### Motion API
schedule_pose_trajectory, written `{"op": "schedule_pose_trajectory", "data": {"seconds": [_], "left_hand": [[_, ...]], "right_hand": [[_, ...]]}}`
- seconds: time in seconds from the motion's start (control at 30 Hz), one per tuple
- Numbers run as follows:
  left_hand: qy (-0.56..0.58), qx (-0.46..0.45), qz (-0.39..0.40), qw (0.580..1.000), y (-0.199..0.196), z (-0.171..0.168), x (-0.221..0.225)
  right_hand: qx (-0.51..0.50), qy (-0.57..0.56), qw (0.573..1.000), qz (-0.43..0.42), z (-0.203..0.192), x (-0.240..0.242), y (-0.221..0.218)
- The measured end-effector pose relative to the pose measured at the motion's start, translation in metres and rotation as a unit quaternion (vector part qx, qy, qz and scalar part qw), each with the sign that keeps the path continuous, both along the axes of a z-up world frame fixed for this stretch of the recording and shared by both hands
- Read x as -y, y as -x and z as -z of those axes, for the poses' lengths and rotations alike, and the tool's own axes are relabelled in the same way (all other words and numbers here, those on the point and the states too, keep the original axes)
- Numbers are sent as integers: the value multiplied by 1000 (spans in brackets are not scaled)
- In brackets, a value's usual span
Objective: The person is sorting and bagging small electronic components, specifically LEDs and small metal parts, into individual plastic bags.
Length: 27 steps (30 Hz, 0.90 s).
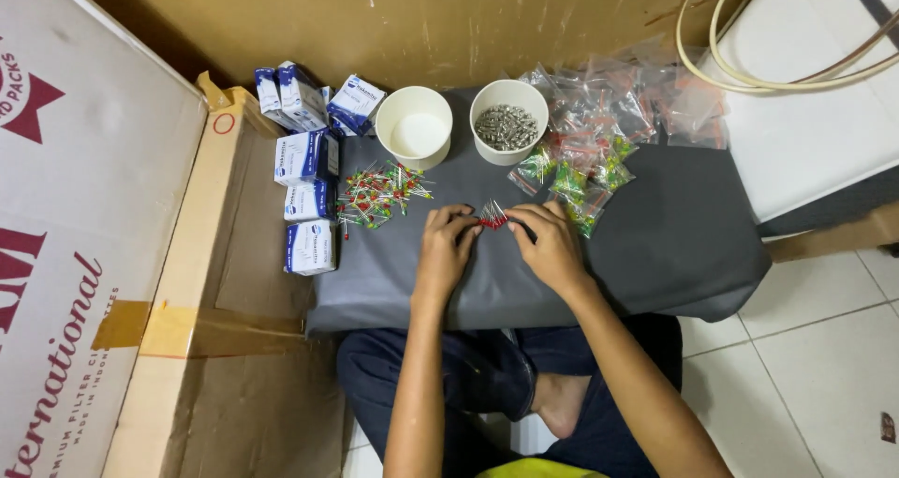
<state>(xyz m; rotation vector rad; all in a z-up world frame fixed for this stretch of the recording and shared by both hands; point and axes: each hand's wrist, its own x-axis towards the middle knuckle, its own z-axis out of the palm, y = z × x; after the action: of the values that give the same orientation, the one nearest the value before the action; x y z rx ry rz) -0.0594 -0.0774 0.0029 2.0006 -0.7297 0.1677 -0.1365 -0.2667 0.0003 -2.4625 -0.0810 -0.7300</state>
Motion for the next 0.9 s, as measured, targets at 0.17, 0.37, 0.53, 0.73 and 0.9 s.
{"op": "schedule_pose_trajectory", "data": {"seconds": [0.17, 0.37, 0.53, 0.73, 0.9], "left_hand": [[11, -7, -2, 1000, 3, -4, 0], [-1, 1, -25, 1000, 2, 0, 5], [-12, -6, -42, 999, 4, -4, 8], [-28, 6, -58, 998, 8, 3, 8], [-31, 26, -44, 998, 9, -2, 6]], "right_hand": [[1, -5, 1000, -9, 0, 0, 0], [1, -6, 1000, -10, 1, 2, -2], [18, -2, 1000, -10, 3, 2, -4], [15, 4, 1000, -9, 9, 2, -1], [26, 7, 999, -16, 7, 2, -2]]}}
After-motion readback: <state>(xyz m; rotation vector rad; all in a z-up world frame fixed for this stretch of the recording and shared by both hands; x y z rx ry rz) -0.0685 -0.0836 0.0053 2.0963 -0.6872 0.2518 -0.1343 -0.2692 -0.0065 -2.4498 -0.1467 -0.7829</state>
